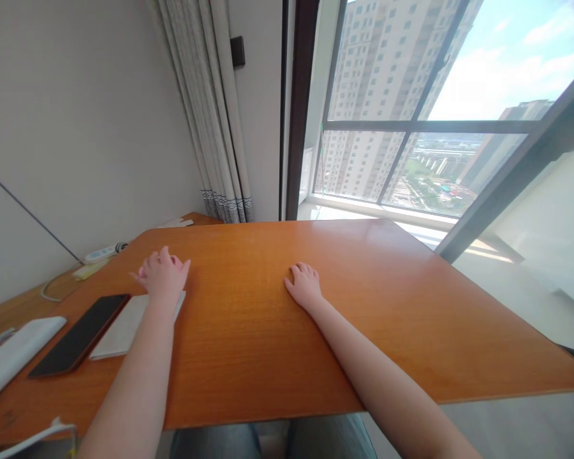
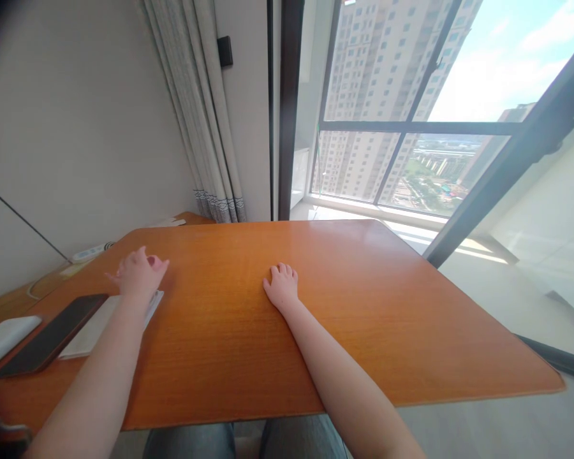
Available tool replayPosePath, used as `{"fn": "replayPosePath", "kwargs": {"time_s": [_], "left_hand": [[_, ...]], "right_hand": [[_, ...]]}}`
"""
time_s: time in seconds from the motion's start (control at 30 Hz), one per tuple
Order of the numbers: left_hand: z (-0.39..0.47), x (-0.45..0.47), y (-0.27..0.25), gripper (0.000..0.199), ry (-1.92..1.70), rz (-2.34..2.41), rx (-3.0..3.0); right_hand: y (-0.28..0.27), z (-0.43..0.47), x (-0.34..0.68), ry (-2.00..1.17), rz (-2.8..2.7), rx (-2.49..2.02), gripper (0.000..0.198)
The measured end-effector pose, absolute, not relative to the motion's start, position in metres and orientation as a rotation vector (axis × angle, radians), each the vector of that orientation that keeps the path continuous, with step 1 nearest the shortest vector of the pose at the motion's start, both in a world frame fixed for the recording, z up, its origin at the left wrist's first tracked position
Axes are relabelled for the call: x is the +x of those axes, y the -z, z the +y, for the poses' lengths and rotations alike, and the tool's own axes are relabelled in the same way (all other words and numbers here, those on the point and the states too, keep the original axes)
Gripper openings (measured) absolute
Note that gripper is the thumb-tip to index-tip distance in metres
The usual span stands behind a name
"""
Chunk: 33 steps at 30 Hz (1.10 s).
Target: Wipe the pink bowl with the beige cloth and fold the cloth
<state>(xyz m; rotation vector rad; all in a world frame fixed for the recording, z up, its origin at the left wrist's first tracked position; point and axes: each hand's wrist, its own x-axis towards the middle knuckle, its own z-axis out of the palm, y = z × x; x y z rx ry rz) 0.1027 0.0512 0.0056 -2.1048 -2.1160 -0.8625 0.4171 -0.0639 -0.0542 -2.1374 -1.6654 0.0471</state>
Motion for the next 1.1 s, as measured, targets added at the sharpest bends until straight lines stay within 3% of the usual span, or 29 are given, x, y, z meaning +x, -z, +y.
{"fn": "replayPosePath", "kwargs": {"time_s": [0.1,0.23,0.4,0.57,0.77,1.1], "left_hand": [[0.064,0.074,0.008,0.071,0.433,-2.253,-2.141],[0.071,0.064,0.011,0.048,0.175,-2.228,-2.18],[0.057,0.098,-0.002,0.031,0.337,-1.948,-2.317],[0.016,0.188,-0.006,0.017,0.598,-1.424,-2.714],[-0.029,0.27,0.012,0.019,0.567,-1.077,-3.003],[-0.036,0.275,0.014,0.027,0.515,-1.006,-3.094]], "right_hand": [[0.055,-0.064,0.417,-0.045,-1.662,-2.136,0.038],[0.056,-0.063,0.417,-0.048,-1.643,-2.101,0.037],[0.057,-0.055,0.419,-0.197,-1.353,-1.992,0.047],[0.062,-0.049,0.428,-0.412,-1.161,-1.668,0.052],[0.071,-0.045,0.432,-0.518,-1.115,-1.399,0.051],[0.066,-0.049,0.429,-0.51,-1.288,-1.473,0.043]]}}
